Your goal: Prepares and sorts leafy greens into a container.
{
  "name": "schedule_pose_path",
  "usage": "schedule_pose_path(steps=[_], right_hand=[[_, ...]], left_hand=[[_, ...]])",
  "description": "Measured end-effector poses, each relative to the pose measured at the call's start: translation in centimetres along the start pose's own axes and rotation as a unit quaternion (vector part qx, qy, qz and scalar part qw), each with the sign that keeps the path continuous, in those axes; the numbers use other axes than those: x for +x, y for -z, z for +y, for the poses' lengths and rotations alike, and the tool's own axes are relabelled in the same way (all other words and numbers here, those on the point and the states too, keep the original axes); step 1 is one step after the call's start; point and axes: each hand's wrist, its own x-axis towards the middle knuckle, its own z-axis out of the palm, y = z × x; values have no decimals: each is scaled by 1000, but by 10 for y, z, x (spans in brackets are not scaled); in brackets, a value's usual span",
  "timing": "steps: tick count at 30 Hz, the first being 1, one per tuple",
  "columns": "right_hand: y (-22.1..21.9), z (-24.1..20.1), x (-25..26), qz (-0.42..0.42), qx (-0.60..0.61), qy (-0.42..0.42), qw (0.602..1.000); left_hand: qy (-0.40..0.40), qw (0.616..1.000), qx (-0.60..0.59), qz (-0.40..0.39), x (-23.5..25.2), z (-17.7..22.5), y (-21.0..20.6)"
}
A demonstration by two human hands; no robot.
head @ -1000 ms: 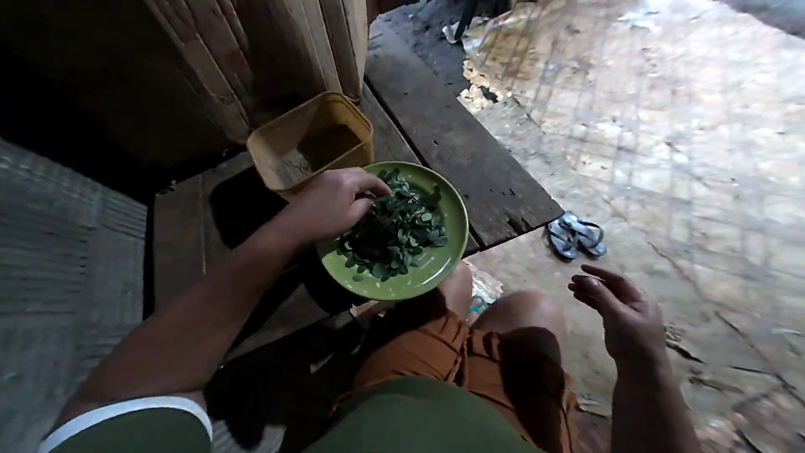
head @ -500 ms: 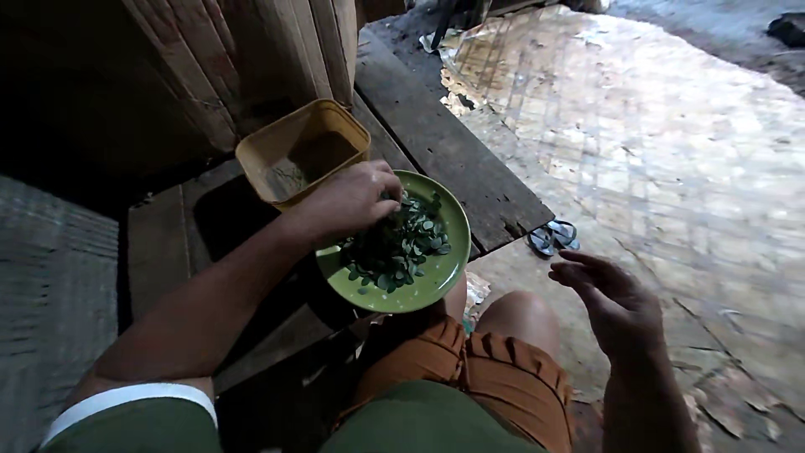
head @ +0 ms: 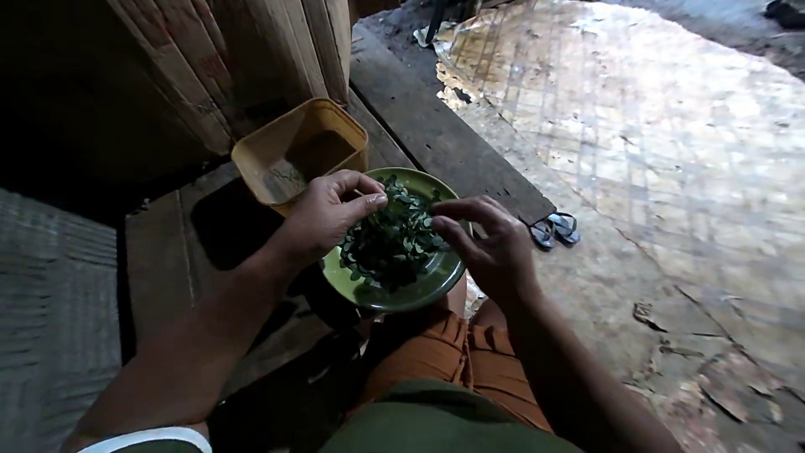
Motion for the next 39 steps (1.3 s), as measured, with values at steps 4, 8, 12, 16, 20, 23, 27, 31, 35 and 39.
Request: schedule_pose_path(steps=[4, 8, 12, 16, 20, 23, 27, 31, 35, 39], right_hand=[[-22, -11, 18, -25, 8, 29, 999], [-25, -7, 20, -41, 70, 3, 997], [-25, -2, 19, -42, 79, -7, 996], [-22, -8, 19, -65, 81, -17, 994], [-13, -6, 19, -61, 60, -31, 996], [-6, -2, 18, -54, 70, -58, 994], [-3, 1, 18, -54, 88, -71, 992], [-4, 5, 19, -66, 109, -64, 990], [-2, 9, 19, -69, 130, -64, 987], [0, 11, 19, -74, 132, -62, 987]], left_hand=[[-5, 999, -32, -1, -8, 0, -7], [23, 997, -74, -22, -11, 1, -5], [29, 994, -93, -57, -10, 3, -5], [-35, 997, -40, -60, -5, -1, -13], [-41, 997, -33, -58, 3, 0, -10], [-44, 998, -20, -37, 8, 0, -3], [-84, 992, 66, -67, 10, -1, 3], [-123, 983, 96, -96, 11, -2, -9], [-150, 979, 118, -76, 14, -3, -15], [-141, 980, 125, -69, 13, 2, -17]])
